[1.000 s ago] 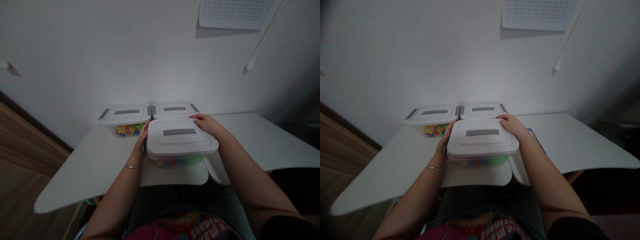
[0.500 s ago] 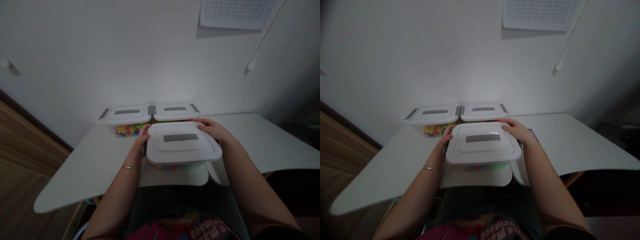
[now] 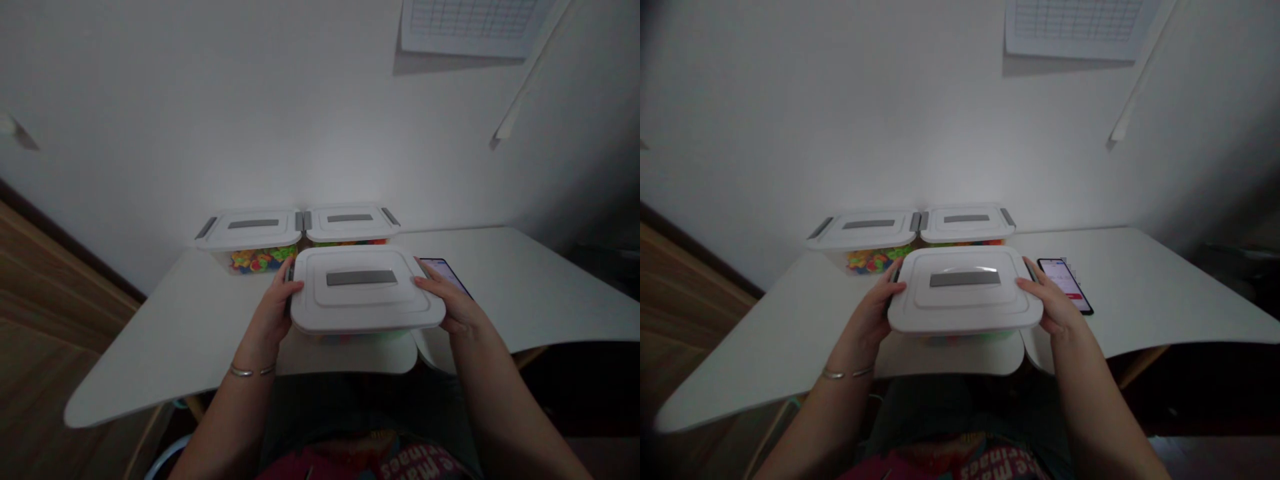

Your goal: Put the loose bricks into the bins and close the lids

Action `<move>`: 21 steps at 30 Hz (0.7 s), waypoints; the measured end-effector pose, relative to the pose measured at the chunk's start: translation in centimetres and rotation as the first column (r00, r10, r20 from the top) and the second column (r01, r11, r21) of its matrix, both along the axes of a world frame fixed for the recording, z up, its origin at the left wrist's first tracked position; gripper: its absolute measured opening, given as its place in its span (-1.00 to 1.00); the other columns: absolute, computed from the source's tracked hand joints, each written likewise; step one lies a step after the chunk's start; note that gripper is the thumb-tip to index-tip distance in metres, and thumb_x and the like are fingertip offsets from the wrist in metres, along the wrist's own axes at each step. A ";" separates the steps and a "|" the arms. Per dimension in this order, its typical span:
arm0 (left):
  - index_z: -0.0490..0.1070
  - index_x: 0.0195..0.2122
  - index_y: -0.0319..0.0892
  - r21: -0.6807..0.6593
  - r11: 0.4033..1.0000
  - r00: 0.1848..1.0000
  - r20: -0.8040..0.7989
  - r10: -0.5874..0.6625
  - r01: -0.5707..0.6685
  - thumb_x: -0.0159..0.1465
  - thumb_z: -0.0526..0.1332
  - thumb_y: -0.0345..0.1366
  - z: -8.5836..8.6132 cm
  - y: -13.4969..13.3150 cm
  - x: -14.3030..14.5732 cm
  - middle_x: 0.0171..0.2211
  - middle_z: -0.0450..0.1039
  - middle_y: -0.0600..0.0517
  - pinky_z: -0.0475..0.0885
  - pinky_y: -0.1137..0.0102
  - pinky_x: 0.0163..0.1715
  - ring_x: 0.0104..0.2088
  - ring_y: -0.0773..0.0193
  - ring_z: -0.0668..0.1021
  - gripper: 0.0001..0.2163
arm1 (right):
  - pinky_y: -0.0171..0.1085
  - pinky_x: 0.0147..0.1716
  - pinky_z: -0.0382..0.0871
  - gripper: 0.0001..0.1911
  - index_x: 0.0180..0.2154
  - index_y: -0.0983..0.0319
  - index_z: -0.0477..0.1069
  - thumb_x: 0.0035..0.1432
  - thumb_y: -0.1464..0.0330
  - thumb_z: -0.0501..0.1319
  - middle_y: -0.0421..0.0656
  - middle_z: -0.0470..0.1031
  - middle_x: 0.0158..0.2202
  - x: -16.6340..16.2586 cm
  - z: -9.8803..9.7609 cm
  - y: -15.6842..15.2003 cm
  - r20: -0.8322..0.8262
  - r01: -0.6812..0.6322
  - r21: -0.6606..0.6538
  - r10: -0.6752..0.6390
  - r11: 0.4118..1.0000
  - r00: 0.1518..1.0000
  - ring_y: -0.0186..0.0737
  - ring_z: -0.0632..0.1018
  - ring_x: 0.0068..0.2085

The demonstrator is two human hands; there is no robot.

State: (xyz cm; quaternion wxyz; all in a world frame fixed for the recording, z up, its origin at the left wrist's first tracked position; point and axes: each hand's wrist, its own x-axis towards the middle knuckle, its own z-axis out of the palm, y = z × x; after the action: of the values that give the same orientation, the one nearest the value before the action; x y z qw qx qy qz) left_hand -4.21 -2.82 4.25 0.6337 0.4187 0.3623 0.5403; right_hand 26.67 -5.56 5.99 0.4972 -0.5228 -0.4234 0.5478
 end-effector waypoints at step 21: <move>0.23 0.23 -0.20 0.438 0.899 0.748 -0.595 0.294 -0.005 0.18 0.19 -0.16 2.2 0.5 0.3 0.32 0.11 -0.12 -0.13 0.10 0.35 0.35 -0.03 0.08 -0.42 | -0.01 0.35 -0.15 -0.28 0.26 0.18 0.19 0.05 0.19 0.17 -0.15 0.03 0.36 -0.4 1.7 -0.1 0.585 -0.050 0.208 -0.083 0.977 0.807 -0.01 0.03 0.37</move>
State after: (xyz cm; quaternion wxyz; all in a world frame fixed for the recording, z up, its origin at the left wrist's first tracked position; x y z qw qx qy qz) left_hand -3.92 -2.28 6.48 0.3204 0.6710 0.4700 0.4756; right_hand 26.32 -5.61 7.69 0.3987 -0.6144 -0.6085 0.3052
